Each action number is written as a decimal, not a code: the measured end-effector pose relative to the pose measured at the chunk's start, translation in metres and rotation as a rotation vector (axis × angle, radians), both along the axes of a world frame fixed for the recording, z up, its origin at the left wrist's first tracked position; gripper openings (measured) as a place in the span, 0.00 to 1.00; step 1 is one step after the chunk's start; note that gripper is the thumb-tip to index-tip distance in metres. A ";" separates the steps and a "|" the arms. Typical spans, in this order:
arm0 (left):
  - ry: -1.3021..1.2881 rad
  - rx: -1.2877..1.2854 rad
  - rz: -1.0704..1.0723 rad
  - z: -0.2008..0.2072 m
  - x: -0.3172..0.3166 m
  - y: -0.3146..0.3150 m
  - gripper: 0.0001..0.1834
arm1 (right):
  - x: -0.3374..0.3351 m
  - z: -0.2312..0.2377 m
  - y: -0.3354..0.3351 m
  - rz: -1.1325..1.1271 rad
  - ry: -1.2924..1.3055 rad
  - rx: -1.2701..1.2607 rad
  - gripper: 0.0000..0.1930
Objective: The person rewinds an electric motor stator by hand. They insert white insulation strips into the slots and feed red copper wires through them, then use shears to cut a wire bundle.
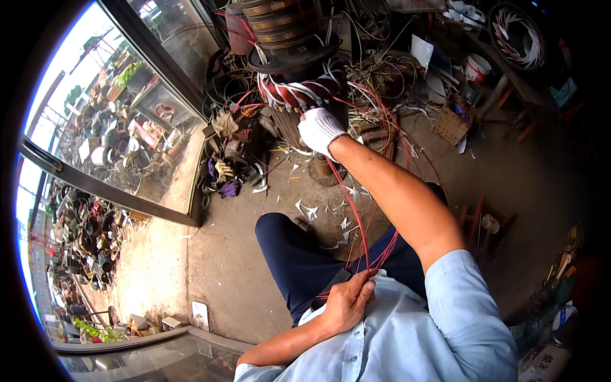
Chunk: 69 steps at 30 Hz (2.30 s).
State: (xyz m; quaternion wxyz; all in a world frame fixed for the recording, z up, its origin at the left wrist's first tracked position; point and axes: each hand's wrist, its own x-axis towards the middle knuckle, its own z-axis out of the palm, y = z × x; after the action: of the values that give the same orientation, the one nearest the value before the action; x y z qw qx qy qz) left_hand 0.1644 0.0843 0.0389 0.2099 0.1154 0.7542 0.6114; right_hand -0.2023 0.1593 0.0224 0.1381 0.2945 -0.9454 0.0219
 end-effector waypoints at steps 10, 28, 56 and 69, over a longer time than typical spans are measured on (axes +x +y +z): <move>0.200 0.061 0.334 -0.050 -0.111 -0.036 0.34 | 0.209 0.068 0.131 0.298 -0.061 -0.611 0.13; -0.244 0.811 0.614 -0.021 -0.215 0.015 0.12 | 0.390 -0.006 0.260 -0.230 -0.602 -0.338 0.12; 1.193 -1.070 0.458 0.026 -0.351 -0.187 0.32 | 0.219 0.035 0.087 0.126 -0.136 -0.599 0.11; 1.128 -0.927 0.140 0.026 -0.382 -0.165 0.10 | 0.231 0.037 0.080 0.174 -0.091 -0.500 0.13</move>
State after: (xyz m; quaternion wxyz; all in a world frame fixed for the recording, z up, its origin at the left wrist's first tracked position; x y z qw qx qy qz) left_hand -0.2180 -0.0806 0.0644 -0.2226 0.2636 0.9344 0.0889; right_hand 0.0291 0.2394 0.0598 0.1615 0.3299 -0.8870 0.2797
